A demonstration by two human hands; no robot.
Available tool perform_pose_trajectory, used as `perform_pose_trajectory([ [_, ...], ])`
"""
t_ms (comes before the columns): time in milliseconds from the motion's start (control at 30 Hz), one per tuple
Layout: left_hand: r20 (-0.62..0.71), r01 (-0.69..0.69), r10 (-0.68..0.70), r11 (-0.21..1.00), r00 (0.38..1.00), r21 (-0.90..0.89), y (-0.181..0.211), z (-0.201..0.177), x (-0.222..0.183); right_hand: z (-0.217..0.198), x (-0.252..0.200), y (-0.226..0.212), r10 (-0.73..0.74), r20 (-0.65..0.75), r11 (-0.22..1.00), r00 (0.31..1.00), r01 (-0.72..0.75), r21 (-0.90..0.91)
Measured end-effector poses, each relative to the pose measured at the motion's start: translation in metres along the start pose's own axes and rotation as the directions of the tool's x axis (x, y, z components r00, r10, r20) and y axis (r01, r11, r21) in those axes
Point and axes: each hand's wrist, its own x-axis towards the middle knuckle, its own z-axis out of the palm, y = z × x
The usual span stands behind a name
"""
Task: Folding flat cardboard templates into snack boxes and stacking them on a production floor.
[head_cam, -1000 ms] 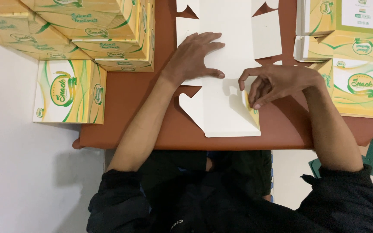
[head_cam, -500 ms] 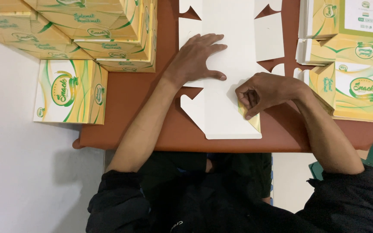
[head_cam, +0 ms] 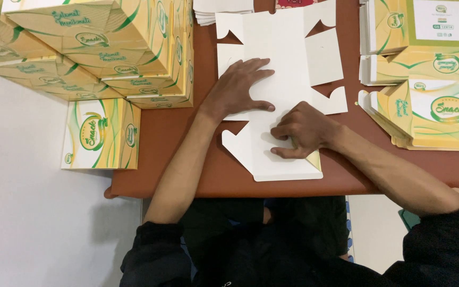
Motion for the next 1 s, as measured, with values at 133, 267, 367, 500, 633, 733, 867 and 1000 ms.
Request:
perform_pose_trajectory([
  [133,0.011,0.006,-0.006,1.0,1.0,0.017,-0.001,-0.001,0.0,0.015,0.001,-0.001,-0.089,0.013,0.98,0.996,0.09,-0.177],
  [267,0.001,-0.019,0.018,0.995,1.0,0.093,-0.006,0.008,0.003,0.007,0.007,-0.008,-0.159,-0.099,0.95,0.982,0.125,-0.287],
  [367,-0.043,-0.034,0.044,0.978,0.998,0.207,-0.004,0.015,0.001,-0.014,0.016,-0.02,-0.153,-0.157,0.951,0.976,0.102,-0.293],
  [500,-0.186,0.05,0.008,0.951,0.983,0.305,0.02,0.004,-0.024,-0.005,0.008,-0.015,0.027,-0.053,0.971,0.998,-0.039,-0.238],
  [633,-0.276,0.479,-0.443,0.875,0.853,0.074,0.061,0.003,-0.091,-0.011,0.011,-0.019,0.085,-0.009,0.981,0.996,-0.086,-0.173],
  [733,-0.152,0.614,-0.625,0.781,0.766,-0.117,0.082,0.02,-0.132,-0.008,0.013,-0.016,0.14,0.055,0.988,0.989,-0.136,-0.08],
  [867,-0.33,0.356,-0.498,0.842,0.802,-0.406,0.131,0.052,-0.147,-0.005,0.013,-0.008,0.162,0.154,0.987,0.975,-0.157,-0.042],
  [1000,-0.424,0.112,-0.254,0.937,0.869,-0.332,0.145,0.097,-0.145,-0.001,0.009,-0.003,0.136,0.113,0.991,0.984,-0.135,-0.015],
])
